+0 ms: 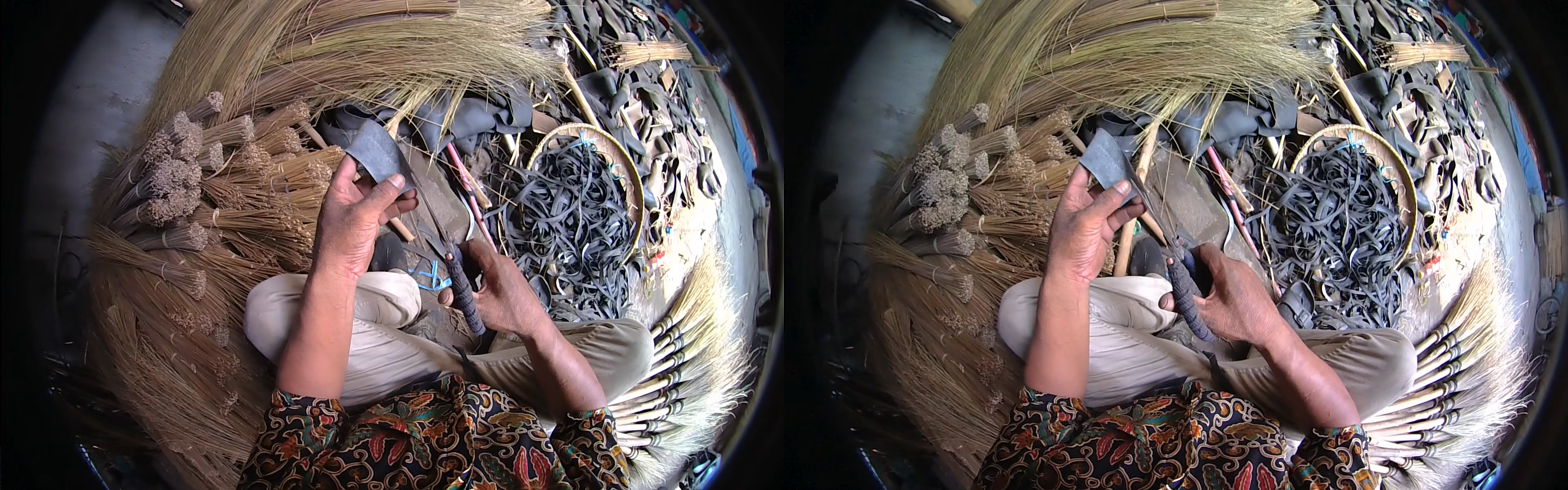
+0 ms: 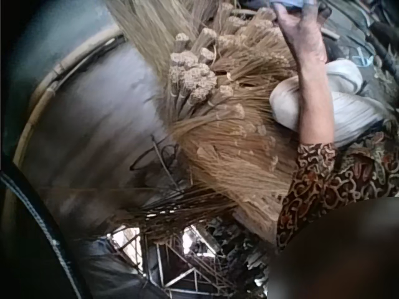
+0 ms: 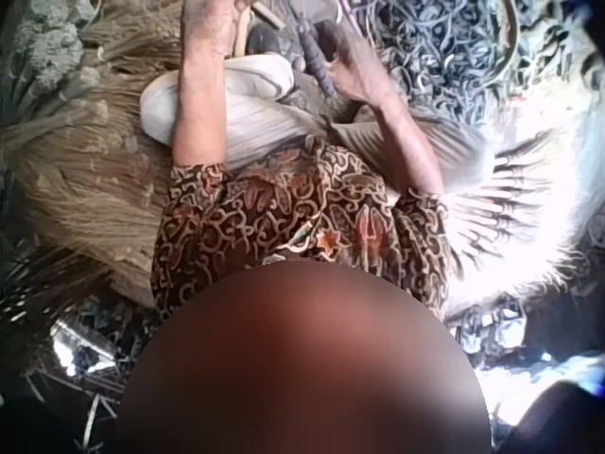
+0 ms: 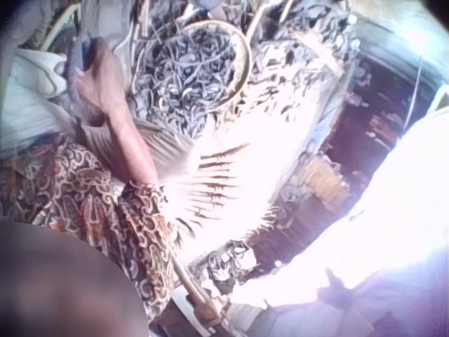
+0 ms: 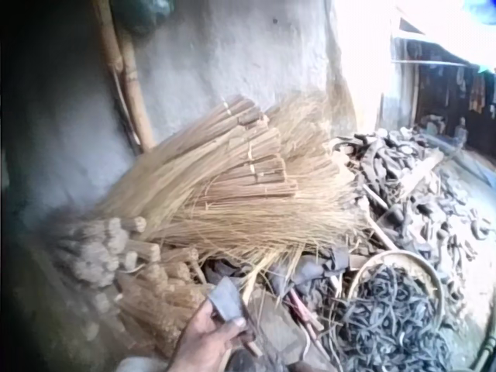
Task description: The person sits on the floor surrounded by broom materials and uses shears to cut a black rubber sheet into narrow strips. They repeatedly position the sheet and cut along its length, accumulating cut strips in a nearby basket.
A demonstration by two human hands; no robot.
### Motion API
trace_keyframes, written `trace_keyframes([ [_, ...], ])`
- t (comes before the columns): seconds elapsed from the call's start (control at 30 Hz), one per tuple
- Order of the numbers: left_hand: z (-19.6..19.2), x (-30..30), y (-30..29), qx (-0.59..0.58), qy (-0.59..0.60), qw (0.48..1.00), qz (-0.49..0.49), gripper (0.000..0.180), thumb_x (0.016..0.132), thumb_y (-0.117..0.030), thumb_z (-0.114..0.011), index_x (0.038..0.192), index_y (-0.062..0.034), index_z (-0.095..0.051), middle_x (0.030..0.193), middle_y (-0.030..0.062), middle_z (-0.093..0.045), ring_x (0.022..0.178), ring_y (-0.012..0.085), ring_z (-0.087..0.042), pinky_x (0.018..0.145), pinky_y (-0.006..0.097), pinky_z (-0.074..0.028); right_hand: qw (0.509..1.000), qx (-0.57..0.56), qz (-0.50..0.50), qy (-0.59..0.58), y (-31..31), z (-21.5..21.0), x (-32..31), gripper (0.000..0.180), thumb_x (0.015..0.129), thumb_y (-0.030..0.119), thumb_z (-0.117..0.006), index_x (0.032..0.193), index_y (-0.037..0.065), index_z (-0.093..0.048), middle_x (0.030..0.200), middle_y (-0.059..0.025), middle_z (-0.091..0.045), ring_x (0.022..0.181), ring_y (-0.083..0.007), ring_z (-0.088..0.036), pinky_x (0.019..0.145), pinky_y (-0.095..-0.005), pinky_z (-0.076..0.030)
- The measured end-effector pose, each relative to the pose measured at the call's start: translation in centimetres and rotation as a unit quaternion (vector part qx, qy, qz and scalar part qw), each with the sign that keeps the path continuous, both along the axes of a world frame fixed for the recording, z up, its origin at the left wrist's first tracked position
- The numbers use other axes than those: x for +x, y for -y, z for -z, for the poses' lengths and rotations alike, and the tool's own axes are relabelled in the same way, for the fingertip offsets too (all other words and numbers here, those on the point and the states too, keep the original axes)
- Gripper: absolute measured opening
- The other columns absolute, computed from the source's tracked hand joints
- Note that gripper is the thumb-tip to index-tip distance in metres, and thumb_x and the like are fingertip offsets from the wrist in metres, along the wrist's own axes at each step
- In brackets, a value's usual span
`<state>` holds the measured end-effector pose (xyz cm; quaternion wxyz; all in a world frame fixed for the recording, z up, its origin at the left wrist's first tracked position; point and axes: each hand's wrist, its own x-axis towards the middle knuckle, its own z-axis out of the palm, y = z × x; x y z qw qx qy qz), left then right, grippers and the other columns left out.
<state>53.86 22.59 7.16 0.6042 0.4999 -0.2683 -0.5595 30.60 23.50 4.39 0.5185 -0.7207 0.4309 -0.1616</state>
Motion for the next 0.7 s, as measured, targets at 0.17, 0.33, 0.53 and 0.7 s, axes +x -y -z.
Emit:
trace_keyframes([
  [0.17, 0.5, -0.2, -0.5, 0.005, 0.023, 0.999, 0.029, 0.061, 0.093, -0.006, -0.072, 0.148, -0.0068, -0.046, 0.113, 0.0092, -0.069, 0.092, 0.0185, -0.071, 0.082, 0.035, -0.063, 0.999, -0.031, 0.017, -0.025, 0.0, 0.1, 0.4, 0.081, 0.075, 0.07, -0.082, 0.101, -0.004, -0.063, 0.07, -0.0224, -0.064, 0.066, -0.0391, -0.069, 0.062, -0.0471, -0.051],
  [0.33, 0.7, -0.6, -0.6, -0.012, 0.009, 0.998, 0.059, 0.059, 0.093, -0.006, -0.072, 0.147, -0.0039, -0.047, 0.112, 0.0106, -0.071, 0.091, 0.0195, -0.073, 0.077, 0.038, -0.064, 0.997, -0.023, 0.032, -0.063, 0.0, -0.7, 0.7, 0.08, 0.075, 0.069, -0.082, 0.099, -0.004, -0.065, 0.067, -0.0216, -0.064, 0.065, -0.0385, -0.069, 0.061, -0.0475, -0.051],
  [0.53, 0.5, -0.5, -0.6, 0.003, 0.032, 0.997, 0.063, 0.059, 0.093, -0.006, -0.072, 0.146, -0.0034, -0.048, 0.111, 0.0102, -0.071, 0.091, 0.0186, -0.073, 0.076, 0.035, -0.065, 0.995, 0.036, 0.063, -0.064, -0.4, -1.5, 0.8, 0.058, 0.08, 0.05, -0.087, 0.091, -0.002, -0.064, 0.07, -0.0094, -0.059, 0.063, -0.0141, -0.049, 0.058, -0.036, -0.045],
  [0.7, 0.1, -0.4, -0.6, -0.008, 0.064, 0.994, 0.089, 0.06, 0.092, -0.005, -0.073, 0.146, -0.0001, -0.047, 0.112, 0.0105, -0.071, 0.091, 0.0164, -0.072, 0.078, 0.033, -0.064, 0.995, -0.003, 0.075, -0.06, -0.5, -1.2, 1.1, 0.073, 0.075, 0.064, -0.085, 0.092, -0.004, -0.067, 0.062, -0.0189, -0.063, 0.056, -0.0321, -0.066, 0.058, -0.045, -0.05],
])
